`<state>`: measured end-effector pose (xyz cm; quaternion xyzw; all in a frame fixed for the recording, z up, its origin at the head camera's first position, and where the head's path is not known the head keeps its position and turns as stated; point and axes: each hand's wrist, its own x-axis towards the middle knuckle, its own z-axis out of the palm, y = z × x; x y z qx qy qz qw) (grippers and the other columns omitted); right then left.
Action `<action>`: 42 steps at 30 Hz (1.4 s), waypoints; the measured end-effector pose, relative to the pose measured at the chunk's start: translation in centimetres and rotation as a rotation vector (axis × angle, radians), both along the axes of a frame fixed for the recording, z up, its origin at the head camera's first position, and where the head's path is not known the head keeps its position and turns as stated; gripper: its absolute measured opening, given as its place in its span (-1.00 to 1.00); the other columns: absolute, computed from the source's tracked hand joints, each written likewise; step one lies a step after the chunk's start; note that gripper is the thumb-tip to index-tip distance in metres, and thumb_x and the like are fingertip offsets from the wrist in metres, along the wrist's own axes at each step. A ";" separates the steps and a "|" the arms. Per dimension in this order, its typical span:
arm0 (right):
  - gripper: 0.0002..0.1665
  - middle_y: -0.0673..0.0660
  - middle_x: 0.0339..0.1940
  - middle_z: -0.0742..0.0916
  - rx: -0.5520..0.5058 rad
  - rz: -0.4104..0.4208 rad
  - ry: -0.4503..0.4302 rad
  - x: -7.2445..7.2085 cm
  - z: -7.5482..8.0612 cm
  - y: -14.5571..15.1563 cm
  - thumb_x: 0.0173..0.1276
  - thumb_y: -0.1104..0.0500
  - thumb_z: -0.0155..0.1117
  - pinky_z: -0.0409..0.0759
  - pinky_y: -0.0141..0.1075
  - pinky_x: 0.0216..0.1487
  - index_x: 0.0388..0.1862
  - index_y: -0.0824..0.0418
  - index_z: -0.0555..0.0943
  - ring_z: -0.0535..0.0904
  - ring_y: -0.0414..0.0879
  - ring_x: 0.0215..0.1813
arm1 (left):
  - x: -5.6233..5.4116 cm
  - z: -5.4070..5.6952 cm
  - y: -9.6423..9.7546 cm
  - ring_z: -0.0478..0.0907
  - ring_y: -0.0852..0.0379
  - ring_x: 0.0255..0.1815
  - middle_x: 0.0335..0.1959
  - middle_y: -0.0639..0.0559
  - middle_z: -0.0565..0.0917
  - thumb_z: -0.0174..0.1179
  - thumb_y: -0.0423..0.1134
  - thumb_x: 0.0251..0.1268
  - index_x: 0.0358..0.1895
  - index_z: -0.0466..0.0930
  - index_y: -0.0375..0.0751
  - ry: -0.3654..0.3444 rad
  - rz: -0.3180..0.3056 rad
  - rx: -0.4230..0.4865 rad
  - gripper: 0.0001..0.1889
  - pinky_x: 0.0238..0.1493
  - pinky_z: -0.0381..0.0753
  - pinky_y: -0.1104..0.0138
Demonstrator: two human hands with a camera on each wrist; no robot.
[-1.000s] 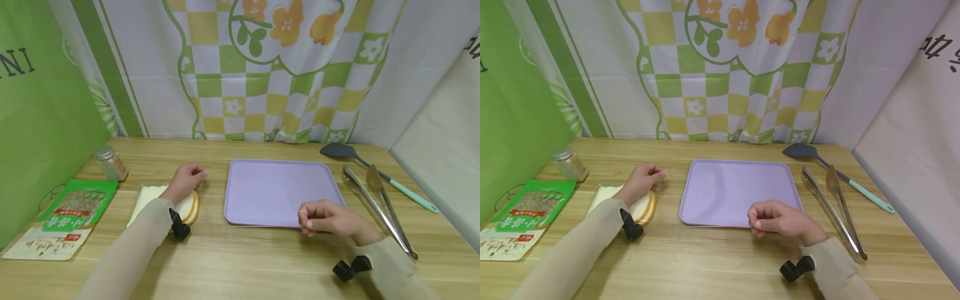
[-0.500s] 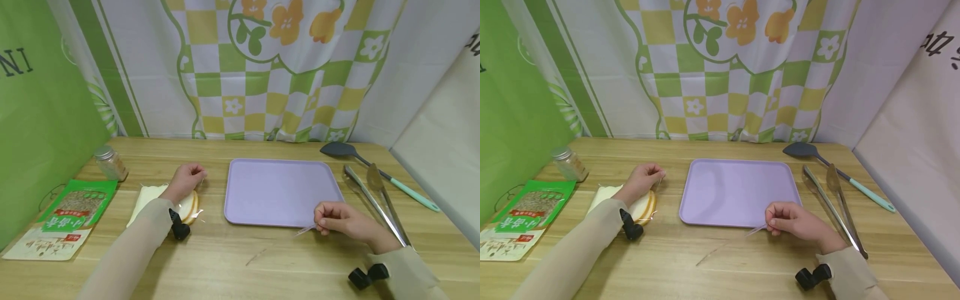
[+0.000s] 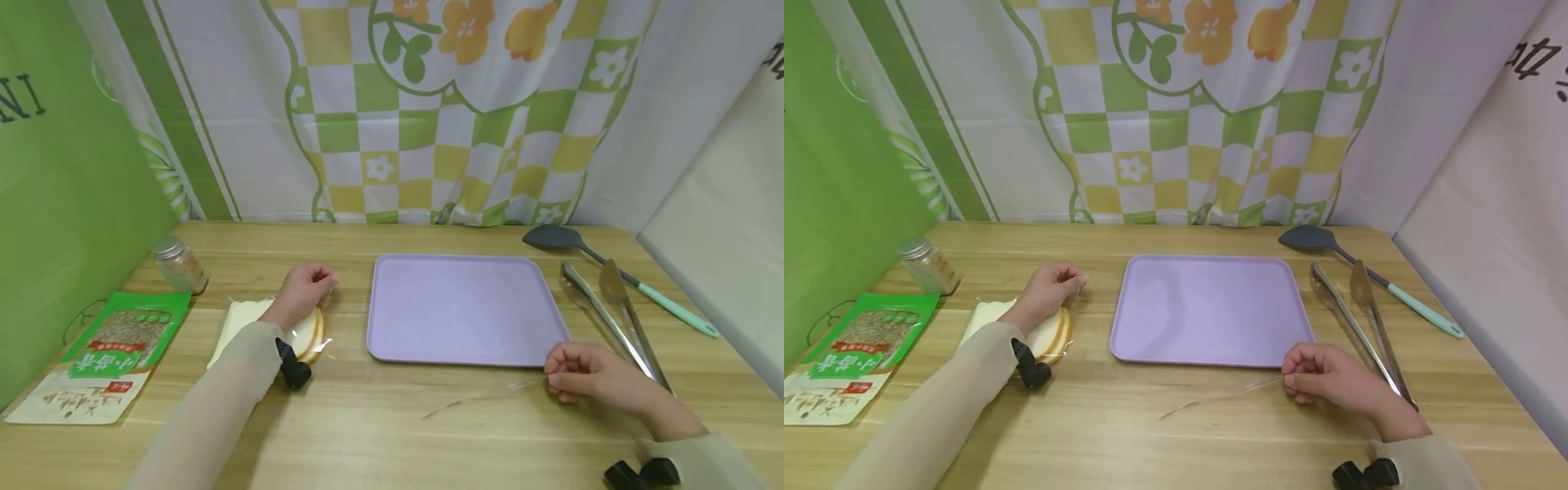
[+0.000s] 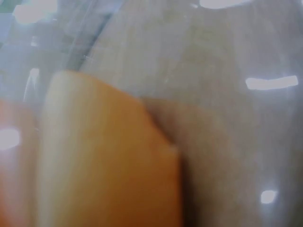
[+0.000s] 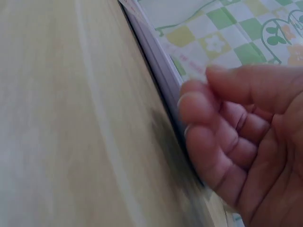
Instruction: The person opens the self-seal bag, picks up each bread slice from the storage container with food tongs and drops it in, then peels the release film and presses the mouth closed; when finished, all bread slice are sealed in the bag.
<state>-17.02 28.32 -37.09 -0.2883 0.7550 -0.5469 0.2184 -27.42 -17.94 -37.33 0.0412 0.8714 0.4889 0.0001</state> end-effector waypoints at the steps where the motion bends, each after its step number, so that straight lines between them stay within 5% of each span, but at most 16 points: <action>1: -0.88 0.01 -0.44 0.64 0.027 -0.022 -0.009 0.1 0.0 0.2 0.34 0.39 0.05 0.62 -0.32 -0.45 -0.21 0.49 0.43 0.56 -0.27 -0.41 | 0.0 0.0 0.0 0.36 0.12 -0.40 -0.46 0.04 0.50 0.12 -0.25 0.29 -0.28 0.56 -0.33 0.003 0.001 0.000 -0.83 -0.35 0.40 0.34; 10: -0.66 -0.05 -0.42 0.66 0.102 -0.137 -0.027 0.4 -0.4 1.6 0.37 0.32 0.06 0.61 -0.36 -0.46 -0.06 0.65 0.42 0.55 -0.30 -0.42 | -0.2 0.0 0.0 0.36 0.11 -0.39 -0.45 0.03 0.51 0.13 -0.24 0.29 -0.30 0.56 -0.32 0.017 0.006 -0.008 -0.83 -0.35 0.38 0.34; 19: -0.72 -0.05 -0.58 0.58 0.245 -0.282 -0.062 0.8 -0.1 1.6 0.28 0.19 0.23 0.50 -0.44 -0.60 -0.32 0.41 0.43 0.42 -0.33 -0.60 | -0.2 0.3 0.1 0.37 0.11 -0.36 -0.43 0.02 0.53 0.13 -0.26 0.28 -0.32 0.55 -0.31 0.048 0.007 -0.018 -0.85 -0.29 0.39 0.34; 25: -0.61 -0.05 -0.63 0.56 0.259 -0.318 -0.114 1.0 0.1 1.6 0.23 0.16 0.28 0.39 -0.47 -0.69 -0.19 0.38 0.35 0.34 -0.32 -0.68 | -0.1 0.4 0.2 0.37 0.12 -0.37 -0.43 0.02 0.53 0.13 -0.27 0.29 -0.32 0.55 -0.32 0.053 0.004 -0.021 -0.85 -0.31 0.39 0.34; 31: -0.60 -0.04 -0.64 0.56 0.252 -0.369 -0.043 0.9 0.2 2.0 0.29 0.19 0.22 0.43 -0.37 -0.68 -0.06 0.43 0.34 0.36 -0.29 -0.68 | -0.1 0.3 0.3 0.38 0.11 -0.34 -0.40 -0.02 0.56 0.13 -0.27 0.28 -0.32 0.56 -0.30 0.063 0.003 -0.037 -0.86 -0.27 0.40 0.34; 38: -0.74 -0.02 -0.62 0.55 0.168 -0.464 0.027 0.1 1.6 1.4 0.35 0.26 0.13 0.43 -0.36 -0.64 -0.14 0.45 0.39 0.38 -0.25 -0.65 | 0.4 0.4 0.4 0.39 0.11 -0.35 -0.40 -0.02 0.55 0.12 -0.25 0.29 -0.31 0.55 -0.30 0.054 0.031 -0.029 -0.85 -0.29 0.43 0.34; 42: -0.86 -0.03 -0.63 0.54 0.107 -0.444 0.081 -0.2 2.2 0.6 0.35 0.31 0.10 0.39 -0.32 -0.64 -0.19 0.39 0.42 0.40 -0.22 -0.64 | 0.7 0.7 0.4 0.37 0.10 -0.36 -0.41 -0.01 0.52 0.12 -0.24 0.29 -0.32 0.54 -0.28 0.055 0.044 -0.009 -0.85 -0.31 0.42 0.33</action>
